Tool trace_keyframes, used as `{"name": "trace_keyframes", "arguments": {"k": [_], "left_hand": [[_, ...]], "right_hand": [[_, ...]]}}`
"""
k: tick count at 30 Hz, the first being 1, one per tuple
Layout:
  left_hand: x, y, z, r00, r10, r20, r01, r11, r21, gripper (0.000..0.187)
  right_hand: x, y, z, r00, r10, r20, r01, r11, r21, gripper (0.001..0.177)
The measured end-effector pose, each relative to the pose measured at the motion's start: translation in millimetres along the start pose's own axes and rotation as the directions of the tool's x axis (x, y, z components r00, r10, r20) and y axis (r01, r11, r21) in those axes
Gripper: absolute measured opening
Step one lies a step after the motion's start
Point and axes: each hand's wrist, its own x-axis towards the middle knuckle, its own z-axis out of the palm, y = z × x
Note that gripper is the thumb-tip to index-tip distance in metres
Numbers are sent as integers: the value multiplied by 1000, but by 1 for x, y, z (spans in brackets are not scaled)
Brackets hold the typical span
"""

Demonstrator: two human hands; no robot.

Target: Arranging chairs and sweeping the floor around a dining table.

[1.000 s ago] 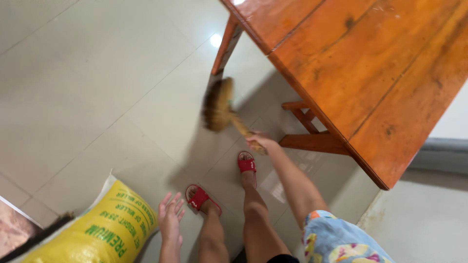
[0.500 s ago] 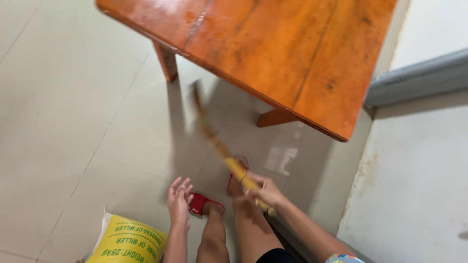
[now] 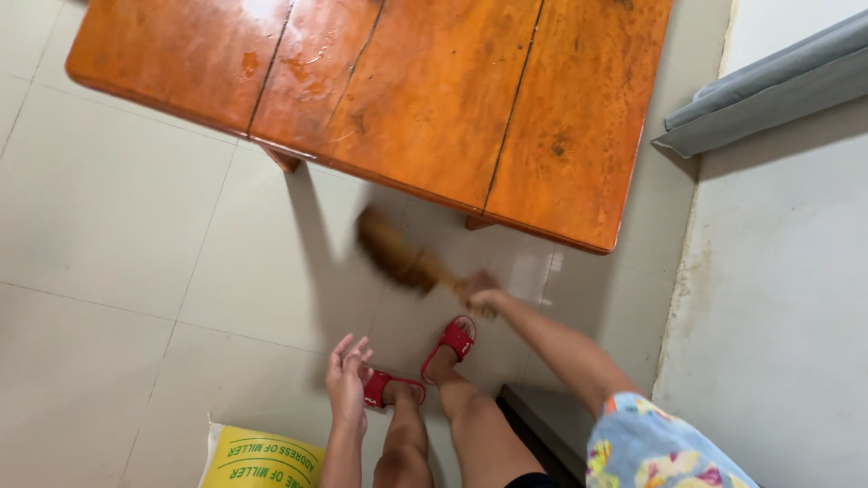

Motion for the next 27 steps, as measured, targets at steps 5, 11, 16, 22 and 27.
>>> {"name": "trace_keyframes", "arguments": {"k": [5,11,16,22,27], "left_hand": [[-5,-23,30,1000,-8,15,7,999,44,43],[-18,-11,98,992,1,130,-21,988,156,45],[-24,-15,164,957,15,290,-88,966,242,44],[-36,-35,244,892,-25,451,-129,943,306,42],[-59,-37,291,863,-122,490,-101,909,405,42]], "right_hand": [[-34,-19,-60,963,94,-251,-34,971,235,30],[-99,1,-47,918,129,-375,97,845,526,57],[-155,49,2,965,-55,-257,225,675,702,56],[-186,77,31,993,-55,106,-78,375,924,68],[-151,139,32,968,154,197,-233,268,935,53]]}}
